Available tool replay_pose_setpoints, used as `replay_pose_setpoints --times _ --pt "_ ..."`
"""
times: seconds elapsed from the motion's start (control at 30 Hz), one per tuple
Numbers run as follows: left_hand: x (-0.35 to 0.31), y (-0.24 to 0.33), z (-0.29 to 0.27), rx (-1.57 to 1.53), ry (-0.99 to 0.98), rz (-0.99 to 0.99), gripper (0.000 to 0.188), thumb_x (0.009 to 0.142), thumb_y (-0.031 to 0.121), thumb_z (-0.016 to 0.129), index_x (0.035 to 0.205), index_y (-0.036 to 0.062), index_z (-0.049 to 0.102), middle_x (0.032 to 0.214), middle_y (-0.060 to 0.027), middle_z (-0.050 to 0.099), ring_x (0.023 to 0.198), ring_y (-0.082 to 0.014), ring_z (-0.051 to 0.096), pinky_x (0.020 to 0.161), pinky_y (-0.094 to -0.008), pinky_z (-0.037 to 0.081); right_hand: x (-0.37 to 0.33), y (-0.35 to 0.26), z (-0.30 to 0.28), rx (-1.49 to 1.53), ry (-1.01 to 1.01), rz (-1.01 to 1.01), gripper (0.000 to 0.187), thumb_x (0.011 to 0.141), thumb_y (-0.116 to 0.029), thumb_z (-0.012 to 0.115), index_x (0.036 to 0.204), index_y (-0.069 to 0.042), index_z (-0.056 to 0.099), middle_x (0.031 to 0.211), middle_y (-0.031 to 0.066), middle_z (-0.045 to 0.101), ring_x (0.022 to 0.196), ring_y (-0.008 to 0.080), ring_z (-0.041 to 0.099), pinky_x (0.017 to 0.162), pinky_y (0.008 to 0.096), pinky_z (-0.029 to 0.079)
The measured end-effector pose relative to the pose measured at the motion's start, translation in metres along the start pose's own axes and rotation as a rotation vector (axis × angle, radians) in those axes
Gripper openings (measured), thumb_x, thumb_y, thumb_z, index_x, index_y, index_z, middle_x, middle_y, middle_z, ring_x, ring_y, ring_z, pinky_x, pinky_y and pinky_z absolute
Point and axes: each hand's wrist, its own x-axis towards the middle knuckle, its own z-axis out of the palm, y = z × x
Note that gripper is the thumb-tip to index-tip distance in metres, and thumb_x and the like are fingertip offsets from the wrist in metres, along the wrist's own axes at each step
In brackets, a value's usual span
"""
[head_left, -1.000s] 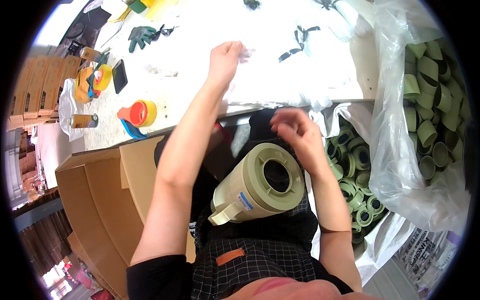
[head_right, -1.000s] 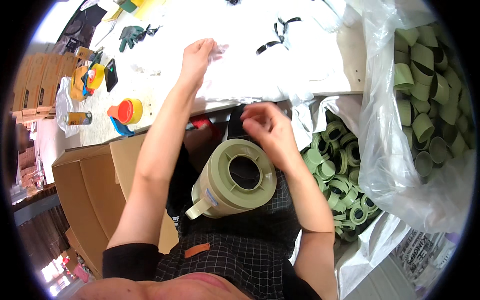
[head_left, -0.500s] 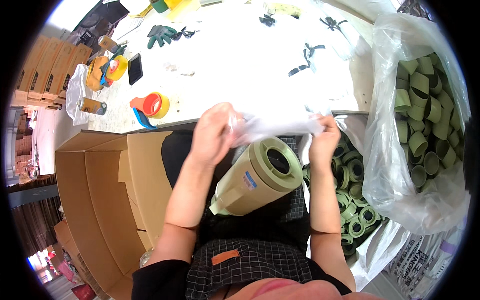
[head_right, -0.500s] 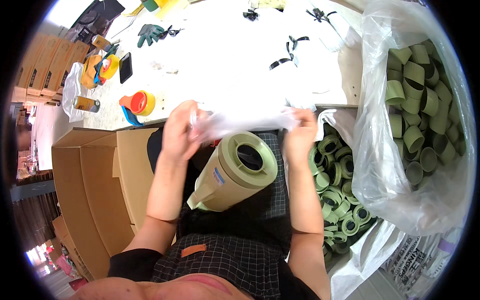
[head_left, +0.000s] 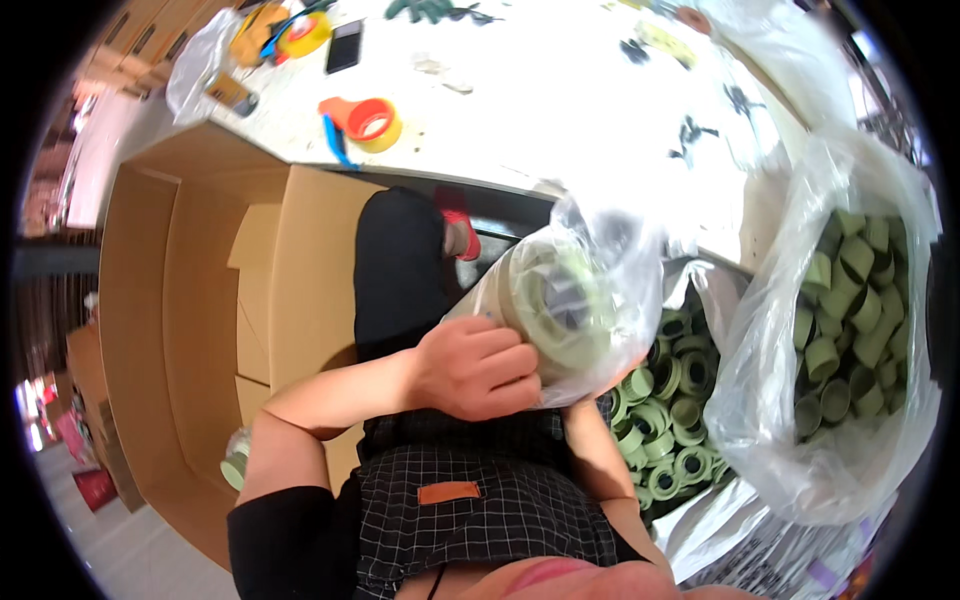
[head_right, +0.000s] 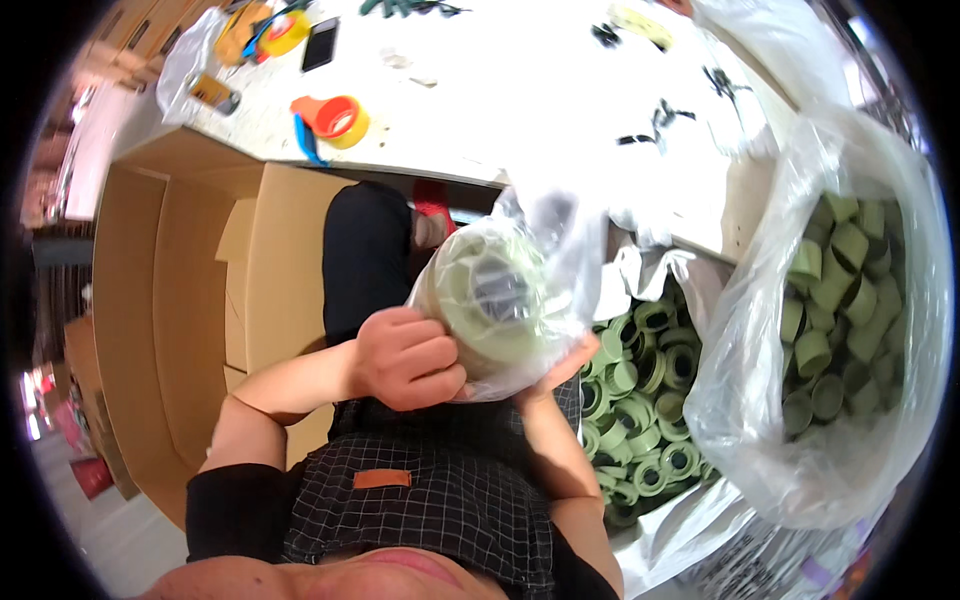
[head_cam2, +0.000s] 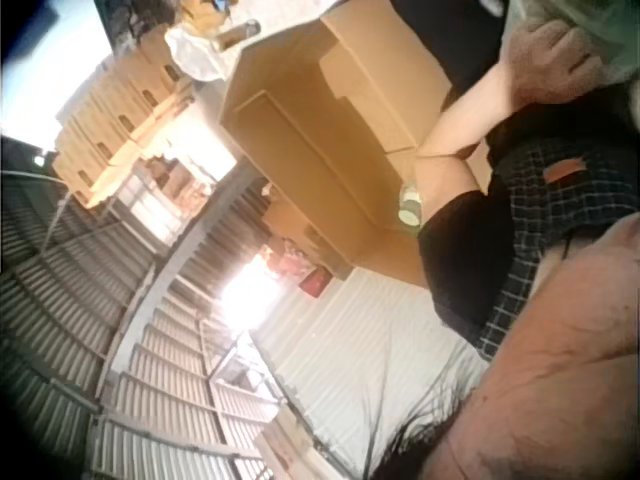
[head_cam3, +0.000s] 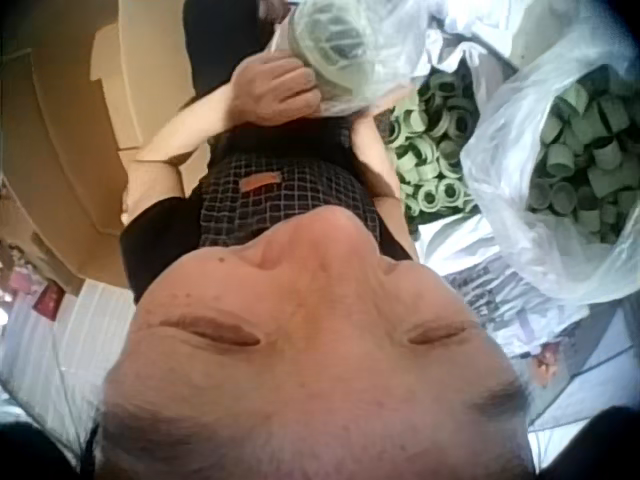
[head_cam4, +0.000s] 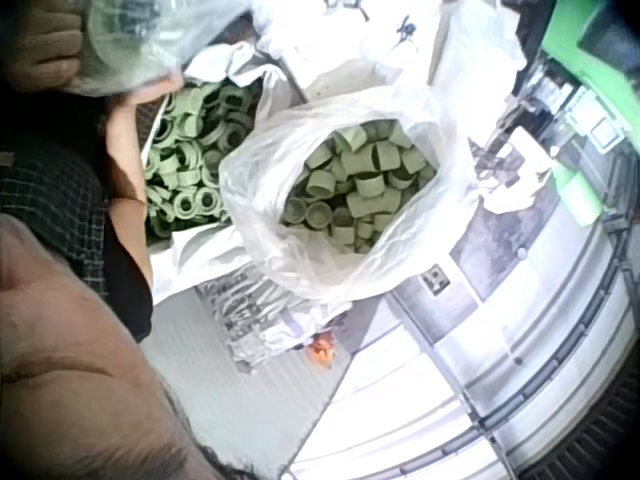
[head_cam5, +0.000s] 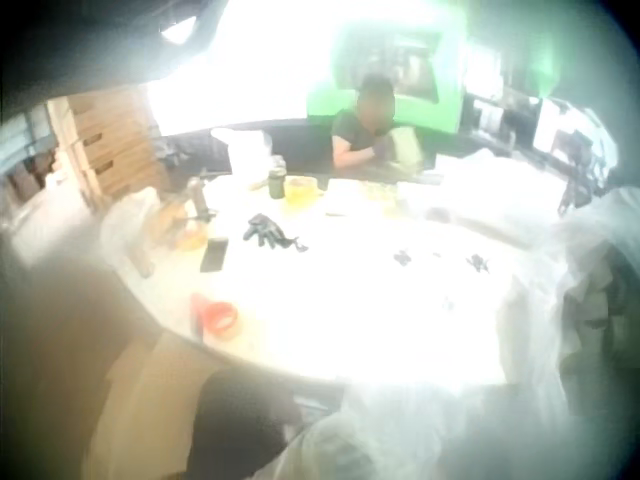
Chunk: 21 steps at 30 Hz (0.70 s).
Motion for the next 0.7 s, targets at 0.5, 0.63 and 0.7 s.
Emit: replay_pose_setpoints --times 0.5,0.63,0.7 --pt "-0.192 0.039 -0.1 0.306 0.8 -1.098 0.062 0.084 0.016 0.068 0.141 0.0046 0.05 0.12 -0.0197 0.062 0.111 -0.0413 0.059 0.091 -0.044 0.051 -0.068 -0.026 0.17 -0.484 -1.603 0.17 0.062 0.078 -0.01 0.081 0.132 0.001 0.052 0.122 0.02 0.063 0.11 0.035 0.064 0.094 0.0406 0.051" --pt "-0.261 0.062 -0.249 0.871 0.053 -1.187 0.056 0.087 0.012 0.061 0.142 0.0184 0.054 0.111 -0.0091 0.062 0.105 -0.0317 0.059 0.085 -0.0373 0.053 -0.093 -0.034 0.209 -0.231 -1.864 0.205 0.062 0.08 -0.004 0.078 0.136 -0.001 0.052 0.122 0.0166 0.066 0.113 0.0297 0.065 0.098 0.0371 0.05" --pt "-0.291 0.085 -0.268 0.994 -0.503 -1.321 0.055 0.087 0.009 0.058 0.14 0.0236 0.057 0.106 -0.0062 0.06 0.103 -0.0283 0.058 0.082 -0.0355 0.054 -0.08 -0.023 0.179 -0.349 -1.851 0.415 0.06 0.081 0.0 0.075 0.137 -0.002 0.053 0.122 0.0144 0.068 0.115 0.0251 0.065 0.1 0.0343 0.049"
